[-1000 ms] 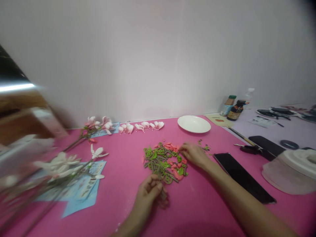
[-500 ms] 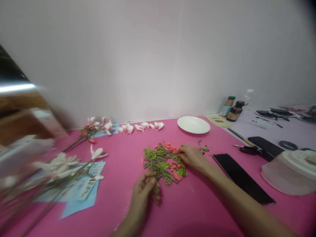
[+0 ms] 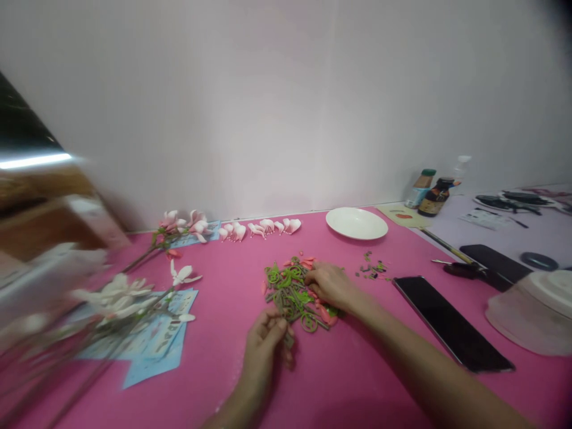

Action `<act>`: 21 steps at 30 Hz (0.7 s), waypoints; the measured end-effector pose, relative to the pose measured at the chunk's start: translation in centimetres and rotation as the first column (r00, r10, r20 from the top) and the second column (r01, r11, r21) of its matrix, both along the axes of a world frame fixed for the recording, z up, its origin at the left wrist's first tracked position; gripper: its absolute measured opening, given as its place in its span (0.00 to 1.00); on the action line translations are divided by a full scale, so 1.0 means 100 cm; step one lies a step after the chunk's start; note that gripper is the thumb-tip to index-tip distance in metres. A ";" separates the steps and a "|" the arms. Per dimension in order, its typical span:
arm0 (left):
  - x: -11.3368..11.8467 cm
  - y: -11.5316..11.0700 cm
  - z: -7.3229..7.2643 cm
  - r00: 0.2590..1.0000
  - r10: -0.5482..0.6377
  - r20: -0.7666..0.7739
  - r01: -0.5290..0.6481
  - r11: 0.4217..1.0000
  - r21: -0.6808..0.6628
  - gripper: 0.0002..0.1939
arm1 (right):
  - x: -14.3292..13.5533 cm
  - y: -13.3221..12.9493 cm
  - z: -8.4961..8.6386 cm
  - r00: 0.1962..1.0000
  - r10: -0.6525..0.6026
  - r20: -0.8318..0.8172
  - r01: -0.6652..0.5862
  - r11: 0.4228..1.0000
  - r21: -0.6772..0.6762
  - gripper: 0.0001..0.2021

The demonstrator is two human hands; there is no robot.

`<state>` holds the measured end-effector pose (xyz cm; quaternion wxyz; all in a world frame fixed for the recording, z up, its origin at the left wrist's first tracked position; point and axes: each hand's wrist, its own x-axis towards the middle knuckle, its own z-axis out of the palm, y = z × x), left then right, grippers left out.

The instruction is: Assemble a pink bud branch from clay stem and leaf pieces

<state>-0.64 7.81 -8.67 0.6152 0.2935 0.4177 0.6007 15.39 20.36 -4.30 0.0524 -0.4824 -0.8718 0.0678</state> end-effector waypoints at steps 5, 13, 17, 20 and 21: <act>-0.001 0.001 -0.001 1.000 -0.012 -0.004 0.012 1.000 0.001 0.12 | 0.002 0.000 0.000 1.000 -0.013 0.008 0.013 1.000 -0.019 0.12; 0.000 0.001 0.002 1.000 0.011 -0.016 -0.011 1.000 -0.005 0.12 | 0.008 0.002 -0.002 1.000 -0.011 -0.022 0.010 0.999 -0.037 0.11; 0.001 0.001 0.003 1.000 0.021 -0.011 -0.021 1.000 -0.016 0.12 | 0.006 0.007 -0.002 0.998 -0.050 -0.039 0.050 0.999 -0.001 0.12; 0.001 0.000 0.003 1.000 0.020 0.000 -0.020 1.000 -0.016 0.12 | -0.002 0.008 -0.002 0.997 -0.050 -0.056 0.052 0.998 0.023 0.13; 0.001 0.000 0.004 1.000 0.021 -0.001 -0.021 1.000 -0.014 0.12 | -0.004 0.008 -0.002 0.997 -0.047 -0.060 0.048 0.998 0.028 0.13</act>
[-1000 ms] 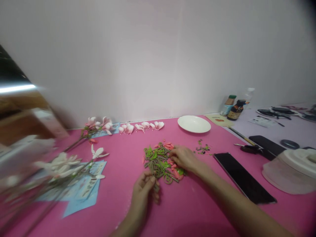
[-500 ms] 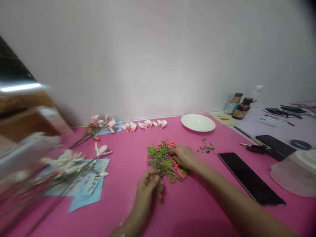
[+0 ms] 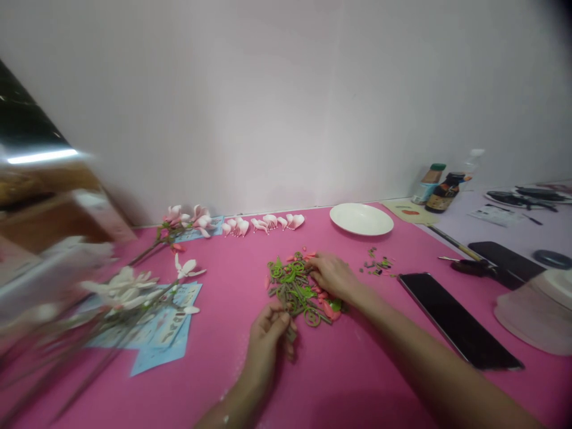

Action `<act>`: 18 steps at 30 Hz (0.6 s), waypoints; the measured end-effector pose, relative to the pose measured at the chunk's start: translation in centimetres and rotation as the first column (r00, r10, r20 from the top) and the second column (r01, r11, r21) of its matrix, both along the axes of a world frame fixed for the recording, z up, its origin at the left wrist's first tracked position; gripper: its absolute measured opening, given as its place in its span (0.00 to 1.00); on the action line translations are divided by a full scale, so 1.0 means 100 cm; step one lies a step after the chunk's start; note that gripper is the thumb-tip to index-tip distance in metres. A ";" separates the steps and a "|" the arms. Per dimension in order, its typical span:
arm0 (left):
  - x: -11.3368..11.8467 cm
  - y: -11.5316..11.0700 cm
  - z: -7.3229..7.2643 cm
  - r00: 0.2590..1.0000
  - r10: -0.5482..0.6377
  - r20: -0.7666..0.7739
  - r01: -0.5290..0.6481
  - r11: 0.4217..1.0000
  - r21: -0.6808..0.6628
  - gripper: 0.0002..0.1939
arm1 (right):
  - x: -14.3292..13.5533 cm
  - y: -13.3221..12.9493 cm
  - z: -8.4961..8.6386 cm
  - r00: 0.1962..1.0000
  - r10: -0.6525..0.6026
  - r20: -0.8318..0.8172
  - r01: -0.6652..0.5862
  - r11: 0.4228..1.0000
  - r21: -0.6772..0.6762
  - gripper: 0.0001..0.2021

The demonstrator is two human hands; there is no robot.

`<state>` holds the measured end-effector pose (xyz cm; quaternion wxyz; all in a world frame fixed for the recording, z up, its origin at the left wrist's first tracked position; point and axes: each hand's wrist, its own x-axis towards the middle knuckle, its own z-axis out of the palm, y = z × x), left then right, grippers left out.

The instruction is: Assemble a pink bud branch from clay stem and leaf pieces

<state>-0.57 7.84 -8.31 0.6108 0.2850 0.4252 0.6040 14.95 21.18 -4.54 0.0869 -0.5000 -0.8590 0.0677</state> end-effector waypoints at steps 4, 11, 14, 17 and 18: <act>0.001 -0.001 0.002 1.000 0.007 -0.006 -0.007 1.000 0.008 0.10 | -0.004 0.001 -0.002 1.000 -0.001 -0.005 0.001 1.000 -0.003 0.11; -0.001 0.000 0.002 1.000 0.013 -0.022 -0.013 1.000 -0.012 0.12 | 0.005 -0.001 0.000 0.997 -0.062 -0.043 0.059 0.997 -0.057 0.09; -0.001 0.001 0.000 1.000 0.018 -0.021 -0.018 1.000 -0.017 0.12 | 0.009 0.000 -0.001 0.993 -0.079 -0.091 0.074 0.995 -0.061 0.08; -0.001 0.001 0.000 0.999 0.028 -0.016 -0.029 1.000 -0.013 0.11 | 0.014 0.000 -0.001 0.983 -0.077 -0.168 0.064 0.994 -0.084 0.07; -0.001 0.001 0.001 0.999 0.030 -0.015 -0.030 0.999 -0.011 0.11 | 0.016 0.000 -0.001 0.978 -0.078 -0.196 0.058 0.993 -0.102 0.07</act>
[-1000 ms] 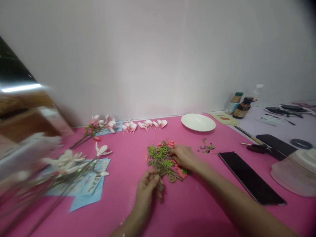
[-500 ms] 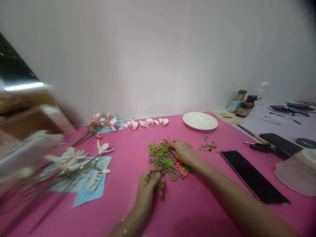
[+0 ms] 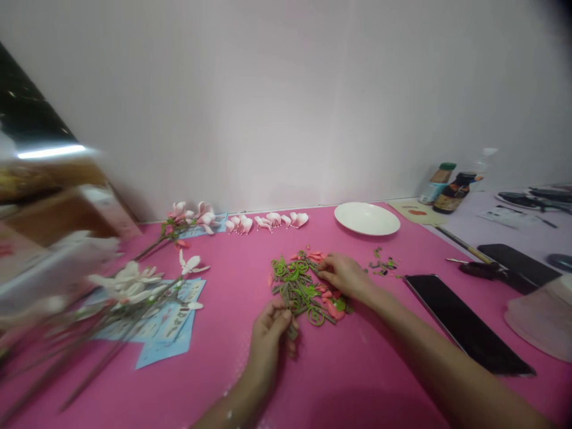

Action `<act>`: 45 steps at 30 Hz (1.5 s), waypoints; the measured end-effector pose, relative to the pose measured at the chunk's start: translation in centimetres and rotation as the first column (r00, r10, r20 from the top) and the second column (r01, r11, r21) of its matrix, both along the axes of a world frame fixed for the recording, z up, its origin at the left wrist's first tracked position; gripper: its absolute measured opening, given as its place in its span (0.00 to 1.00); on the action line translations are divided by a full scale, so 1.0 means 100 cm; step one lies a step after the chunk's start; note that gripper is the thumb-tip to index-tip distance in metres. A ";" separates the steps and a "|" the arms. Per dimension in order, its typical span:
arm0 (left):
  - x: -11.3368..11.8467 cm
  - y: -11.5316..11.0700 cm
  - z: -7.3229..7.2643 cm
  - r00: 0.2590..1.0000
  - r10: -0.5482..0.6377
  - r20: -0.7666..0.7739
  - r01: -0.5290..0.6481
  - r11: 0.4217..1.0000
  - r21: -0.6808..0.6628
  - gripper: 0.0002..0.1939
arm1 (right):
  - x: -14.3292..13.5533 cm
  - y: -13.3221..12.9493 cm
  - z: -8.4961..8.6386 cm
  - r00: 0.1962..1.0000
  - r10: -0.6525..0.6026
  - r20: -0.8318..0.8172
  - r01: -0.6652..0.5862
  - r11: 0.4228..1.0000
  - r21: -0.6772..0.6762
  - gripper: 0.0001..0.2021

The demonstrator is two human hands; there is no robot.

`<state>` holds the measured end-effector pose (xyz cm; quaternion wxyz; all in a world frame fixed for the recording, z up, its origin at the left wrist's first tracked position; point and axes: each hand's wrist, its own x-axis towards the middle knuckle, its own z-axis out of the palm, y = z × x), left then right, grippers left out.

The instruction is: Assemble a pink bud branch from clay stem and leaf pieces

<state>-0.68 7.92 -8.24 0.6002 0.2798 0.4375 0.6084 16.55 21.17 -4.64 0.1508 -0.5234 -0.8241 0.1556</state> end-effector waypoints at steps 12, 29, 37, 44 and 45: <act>0.000 -0.002 -0.001 0.995 -0.090 0.035 0.089 0.996 0.027 0.13 | 0.013 -0.017 -0.001 0.988 0.028 -0.153 -0.051 0.988 -0.148 0.11; 0.000 0.000 -0.006 0.998 -0.050 0.046 0.048 0.998 0.039 0.10 | -0.002 -0.008 -0.003 0.989 -0.061 0.134 0.051 0.996 0.076 0.09; -0.004 0.004 -0.009 0.998 -0.034 0.050 0.030 0.997 0.070 0.08 | -0.031 -0.003 -0.010 0.987 0.007 0.161 -0.025 0.994 0.110 0.09; -0.004 0.003 -0.003 0.995 0.089 0.035 -0.092 0.992 0.091 0.07 | -0.025 -0.002 -0.004 0.995 -0.044 0.086 0.040 0.998 0.046 0.14; -0.004 0.003 -0.002 0.994 0.100 0.034 -0.103 0.990 0.092 0.06 | -0.024 -0.001 -0.003 0.996 -0.049 0.070 0.048 0.999 0.017 0.14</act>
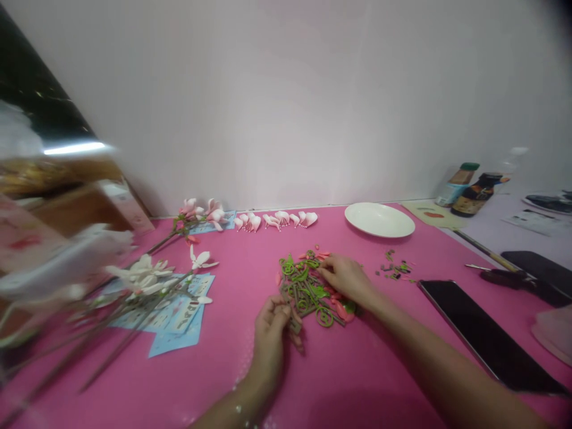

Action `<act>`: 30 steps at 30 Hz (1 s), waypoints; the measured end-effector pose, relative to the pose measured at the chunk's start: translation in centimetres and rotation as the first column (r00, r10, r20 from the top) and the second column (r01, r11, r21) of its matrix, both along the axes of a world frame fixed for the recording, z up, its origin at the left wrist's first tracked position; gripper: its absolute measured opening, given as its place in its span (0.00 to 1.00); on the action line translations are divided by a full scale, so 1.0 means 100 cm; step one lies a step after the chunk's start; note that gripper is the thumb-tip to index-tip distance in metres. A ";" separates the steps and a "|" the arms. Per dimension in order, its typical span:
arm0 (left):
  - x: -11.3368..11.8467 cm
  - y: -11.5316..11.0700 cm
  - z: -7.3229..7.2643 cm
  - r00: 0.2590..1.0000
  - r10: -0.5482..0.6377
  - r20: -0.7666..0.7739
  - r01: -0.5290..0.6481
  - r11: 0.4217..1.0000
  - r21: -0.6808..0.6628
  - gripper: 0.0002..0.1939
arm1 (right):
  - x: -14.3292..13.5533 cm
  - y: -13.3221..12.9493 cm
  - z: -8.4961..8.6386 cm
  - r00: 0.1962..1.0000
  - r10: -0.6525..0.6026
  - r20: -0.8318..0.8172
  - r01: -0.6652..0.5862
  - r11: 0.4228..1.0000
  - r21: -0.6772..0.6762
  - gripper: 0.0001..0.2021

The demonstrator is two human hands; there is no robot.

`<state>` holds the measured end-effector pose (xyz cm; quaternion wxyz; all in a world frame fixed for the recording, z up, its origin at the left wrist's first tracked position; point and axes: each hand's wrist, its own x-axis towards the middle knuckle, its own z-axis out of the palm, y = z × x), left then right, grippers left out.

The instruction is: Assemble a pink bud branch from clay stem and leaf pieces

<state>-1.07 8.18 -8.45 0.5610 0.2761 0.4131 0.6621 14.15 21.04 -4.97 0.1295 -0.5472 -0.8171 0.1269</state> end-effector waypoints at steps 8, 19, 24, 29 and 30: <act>-0.001 0.000 -0.002 1.000 0.005 -0.004 -0.005 1.000 0.010 0.06 | -0.001 0.004 -0.007 0.994 -0.038 -0.106 0.023 0.990 -0.137 0.15; -0.002 0.002 -0.007 1.000 -0.005 0.008 0.005 1.000 0.020 0.05 | -0.015 0.017 -0.008 0.996 -0.057 -0.071 0.057 0.998 0.008 0.14; -0.002 0.001 -0.006 1.000 0.007 0.007 -0.007 1.000 0.025 0.05 | -0.021 0.019 -0.010 0.999 -0.014 -0.044 0.016 0.999 0.050 0.13; -0.002 0.001 -0.006 1.000 0.014 0.015 -0.014 1.000 0.022 0.06 | -0.023 0.021 -0.009 1.000 0.023 -0.014 -0.022 0.997 0.067 0.13; -0.002 0.002 -0.006 1.000 0.013 0.017 -0.013 1.000 0.022 0.06 | -0.023 0.022 -0.009 1.000 0.027 -0.010 -0.026 0.997 0.069 0.13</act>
